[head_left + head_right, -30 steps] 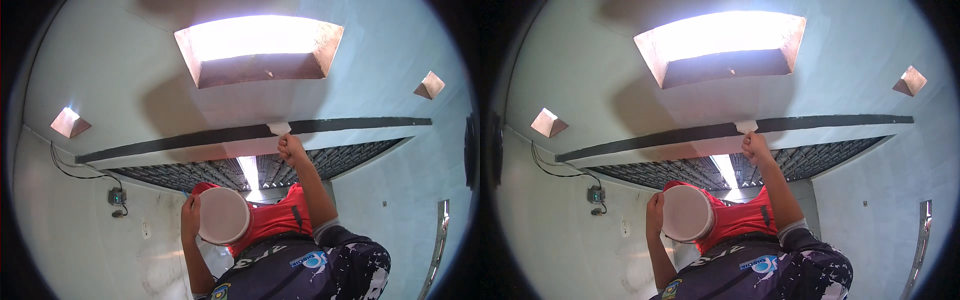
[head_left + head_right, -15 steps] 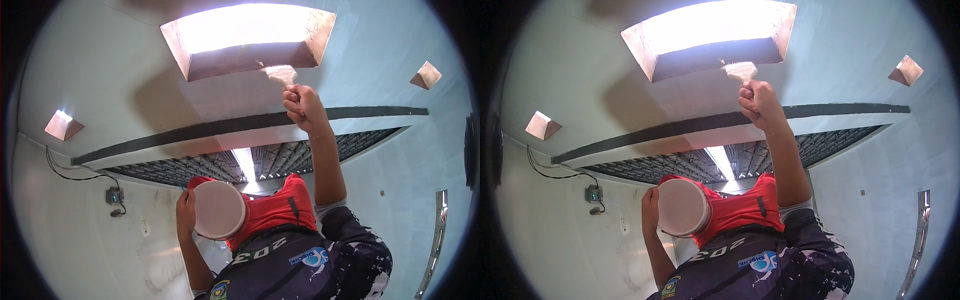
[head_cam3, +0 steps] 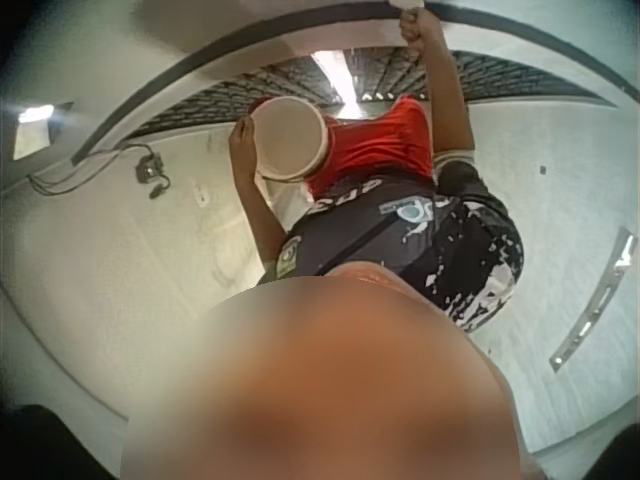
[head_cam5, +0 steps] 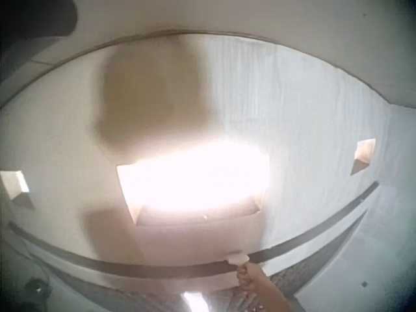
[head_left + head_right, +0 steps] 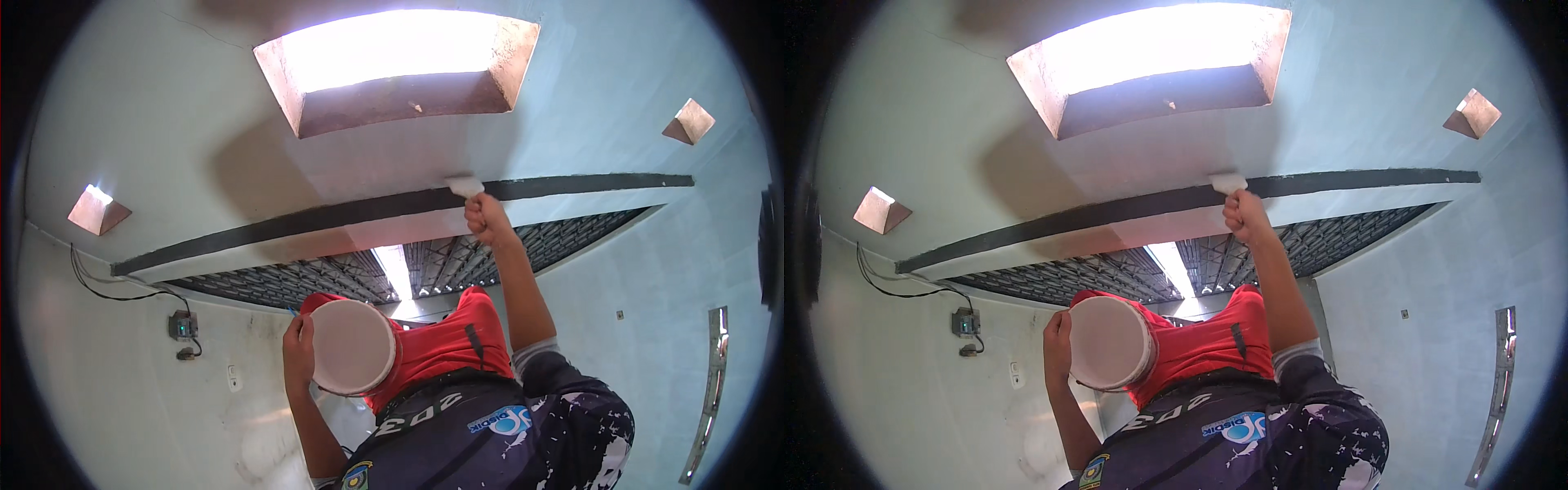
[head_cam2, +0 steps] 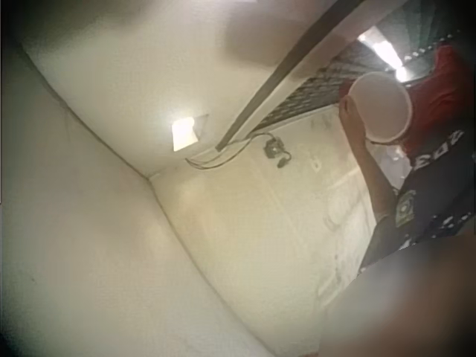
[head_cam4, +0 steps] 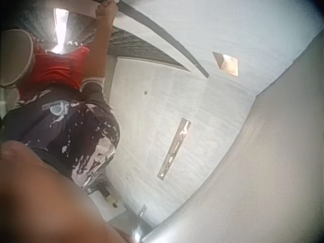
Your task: Painting a ceiling or overhead surface using a brush and a bucket of white paint.
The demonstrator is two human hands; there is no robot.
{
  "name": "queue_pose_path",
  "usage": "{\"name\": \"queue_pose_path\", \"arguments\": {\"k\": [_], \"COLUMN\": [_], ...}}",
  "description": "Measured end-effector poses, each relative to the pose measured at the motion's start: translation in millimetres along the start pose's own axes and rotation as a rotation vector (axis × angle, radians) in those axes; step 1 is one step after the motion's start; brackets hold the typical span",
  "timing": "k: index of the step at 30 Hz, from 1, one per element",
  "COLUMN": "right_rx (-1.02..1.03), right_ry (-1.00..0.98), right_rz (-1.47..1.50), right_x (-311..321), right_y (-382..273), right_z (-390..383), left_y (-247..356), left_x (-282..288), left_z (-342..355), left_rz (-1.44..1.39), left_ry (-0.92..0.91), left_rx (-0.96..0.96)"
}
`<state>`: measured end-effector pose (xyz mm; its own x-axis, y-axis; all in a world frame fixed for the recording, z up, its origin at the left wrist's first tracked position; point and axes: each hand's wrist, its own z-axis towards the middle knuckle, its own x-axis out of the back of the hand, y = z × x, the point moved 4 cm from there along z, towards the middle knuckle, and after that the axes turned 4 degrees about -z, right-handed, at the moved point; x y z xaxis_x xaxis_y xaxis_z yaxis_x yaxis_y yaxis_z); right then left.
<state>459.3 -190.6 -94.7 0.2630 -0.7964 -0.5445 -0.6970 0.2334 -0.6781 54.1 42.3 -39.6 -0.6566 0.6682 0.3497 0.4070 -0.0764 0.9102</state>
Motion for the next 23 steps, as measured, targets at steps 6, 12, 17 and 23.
{"name": "queue_pose_path", "arguments": {"k": [6, 12, 17, 23], "right_rx": [0.145, 0.343, 0.333, 0.051], "right_ry": [0.017, -0.166, -0.164, -0.006], "right_rz": [-0.018, -0.148, -0.106, -0.121], "right_x": [-50, -94, -51, 42], "right_y": [-86, -134, -106, -31], "right_z": [-38, -126, -133, -43], "left_y": [-6, 3, 2, -2], "left_x": [-2, -1, 0, 0], "left_z": [4, 3, 4, 5], "left_rz": [-0.016, 0.012, 0.035, 0.070], "left_ry": [0.010, 0.006, 0.008, -0.008], "left_rx": [-0.017, -0.034, -0.027, -0.028]}}
